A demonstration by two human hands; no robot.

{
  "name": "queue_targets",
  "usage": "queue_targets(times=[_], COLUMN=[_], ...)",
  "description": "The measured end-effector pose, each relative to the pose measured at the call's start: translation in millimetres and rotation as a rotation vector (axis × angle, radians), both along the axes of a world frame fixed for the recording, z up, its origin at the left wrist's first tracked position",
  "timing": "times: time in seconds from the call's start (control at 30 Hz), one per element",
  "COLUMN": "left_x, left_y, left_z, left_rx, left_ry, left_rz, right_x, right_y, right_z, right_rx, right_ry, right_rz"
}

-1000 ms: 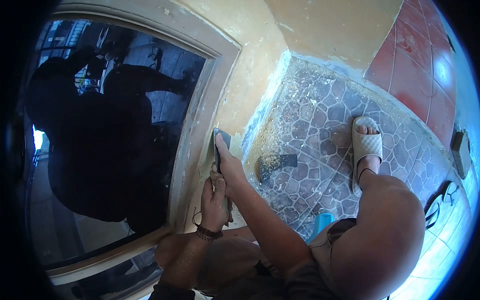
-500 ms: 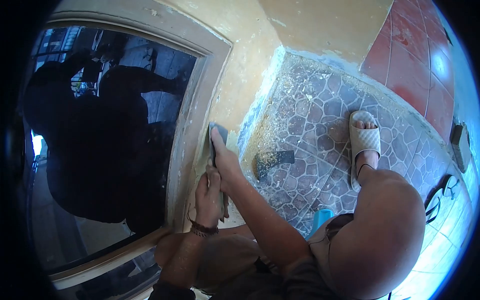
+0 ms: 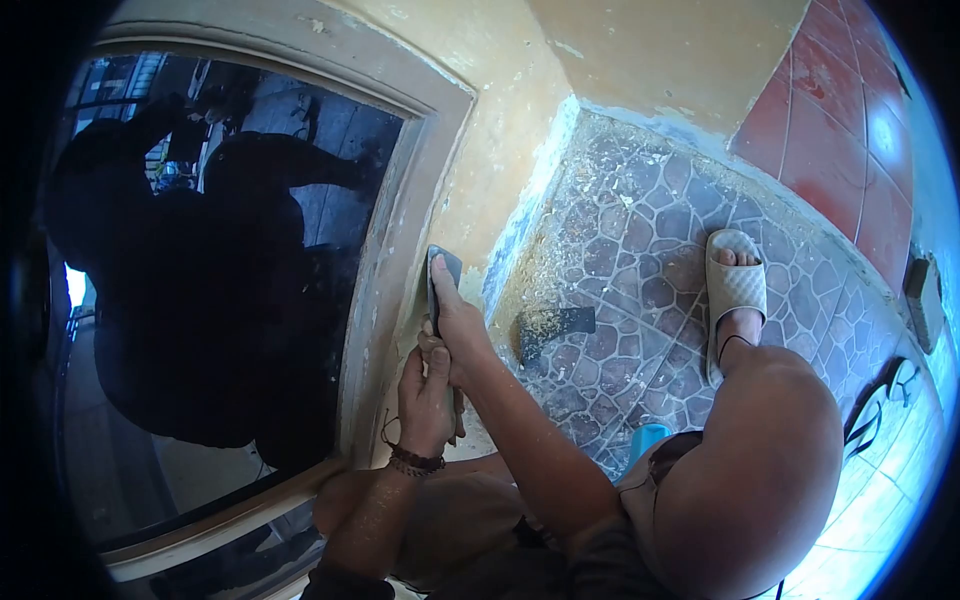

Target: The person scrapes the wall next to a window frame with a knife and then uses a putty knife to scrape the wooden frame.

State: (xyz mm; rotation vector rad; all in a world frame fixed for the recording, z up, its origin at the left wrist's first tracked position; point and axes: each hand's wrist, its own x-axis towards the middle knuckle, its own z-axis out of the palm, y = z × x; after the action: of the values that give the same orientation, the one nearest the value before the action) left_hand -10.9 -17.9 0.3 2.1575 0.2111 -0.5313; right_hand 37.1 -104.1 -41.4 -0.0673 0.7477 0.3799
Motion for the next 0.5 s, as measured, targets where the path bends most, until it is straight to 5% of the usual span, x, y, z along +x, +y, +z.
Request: queue_targets(times=[0.1, 0.27, 0.5], left_x=[-2, -21, 22], left_y=[-2, 19, -20], left_z=[11, -21, 22], left_rx=[0.004, -0.039, -0.017], left_ry=[0.114, -0.116, 0.165], left_rz=[0.063, 0.004, 0.079], right_x=[-2, -13, 16], right_y=[2, 8, -13], right_z=[-1, 1, 3], right_rx=[0.045, -0.013, 0.019], right_ry=[-0.029, -0.026, -0.042], right_rz=[-0.009, 0.113, -0.034])
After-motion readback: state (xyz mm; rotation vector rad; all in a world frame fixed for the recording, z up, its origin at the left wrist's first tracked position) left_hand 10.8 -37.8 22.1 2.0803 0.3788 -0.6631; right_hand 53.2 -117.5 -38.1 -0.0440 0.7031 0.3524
